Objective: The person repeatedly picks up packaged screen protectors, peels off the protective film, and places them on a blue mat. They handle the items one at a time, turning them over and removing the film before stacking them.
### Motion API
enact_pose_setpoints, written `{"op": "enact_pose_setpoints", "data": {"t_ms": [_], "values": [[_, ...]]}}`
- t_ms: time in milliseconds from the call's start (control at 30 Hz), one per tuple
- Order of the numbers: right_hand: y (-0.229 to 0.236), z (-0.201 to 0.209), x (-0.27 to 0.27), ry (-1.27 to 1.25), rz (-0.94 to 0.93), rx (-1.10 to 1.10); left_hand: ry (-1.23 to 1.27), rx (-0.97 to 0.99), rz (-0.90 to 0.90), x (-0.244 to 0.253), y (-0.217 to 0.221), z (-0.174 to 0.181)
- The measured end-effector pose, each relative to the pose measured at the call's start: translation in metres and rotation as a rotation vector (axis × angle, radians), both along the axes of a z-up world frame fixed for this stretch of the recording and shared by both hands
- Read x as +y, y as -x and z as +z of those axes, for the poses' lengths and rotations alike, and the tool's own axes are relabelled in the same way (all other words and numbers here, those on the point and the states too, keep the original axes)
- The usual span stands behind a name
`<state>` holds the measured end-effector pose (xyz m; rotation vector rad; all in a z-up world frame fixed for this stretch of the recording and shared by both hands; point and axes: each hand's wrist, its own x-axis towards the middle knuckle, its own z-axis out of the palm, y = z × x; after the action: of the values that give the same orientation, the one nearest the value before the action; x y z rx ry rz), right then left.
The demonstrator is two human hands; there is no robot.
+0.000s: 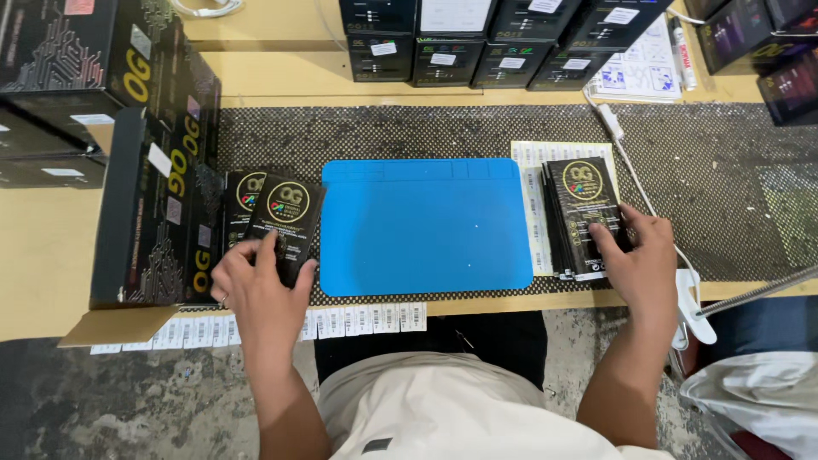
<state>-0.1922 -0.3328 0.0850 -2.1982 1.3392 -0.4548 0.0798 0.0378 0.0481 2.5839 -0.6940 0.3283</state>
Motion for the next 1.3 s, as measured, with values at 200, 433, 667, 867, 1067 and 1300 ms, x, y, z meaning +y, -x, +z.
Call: {"op": "enact_pose_setpoints", "data": {"t_ms": [200, 433, 667, 867, 1067, 1300], "values": [[-0.021, 0.043, 0.042, -0.096, 0.031, 0.221, -0.025, 0.041, 0.038, -0.004, 0.004, 0.002], [-0.038, 0.052, 0.055, -0.155, -0.040, 0.284, 0.121, 0.053, 0.027, 0.001, 0.003, -0.001], [-0.036, 0.030, 0.047, -0.046, -0.055, 0.238, 0.268, -0.012, -0.106, 0.009, 0.015, -0.001], [-0.036, 0.027, 0.046, -0.023, -0.047, 0.282, 0.339, -0.107, -0.272, 0.003, 0.020, 0.000], [-0.029, 0.026, 0.077, 0.291, 0.316, 0.000, 0.367, -0.058, -0.501, -0.013, 0.032, 0.004], [-0.038, -0.040, 0.105, -0.293, 0.654, -0.670, 0.355, 0.048, -0.779, -0.033, 0.056, 0.001]]}}
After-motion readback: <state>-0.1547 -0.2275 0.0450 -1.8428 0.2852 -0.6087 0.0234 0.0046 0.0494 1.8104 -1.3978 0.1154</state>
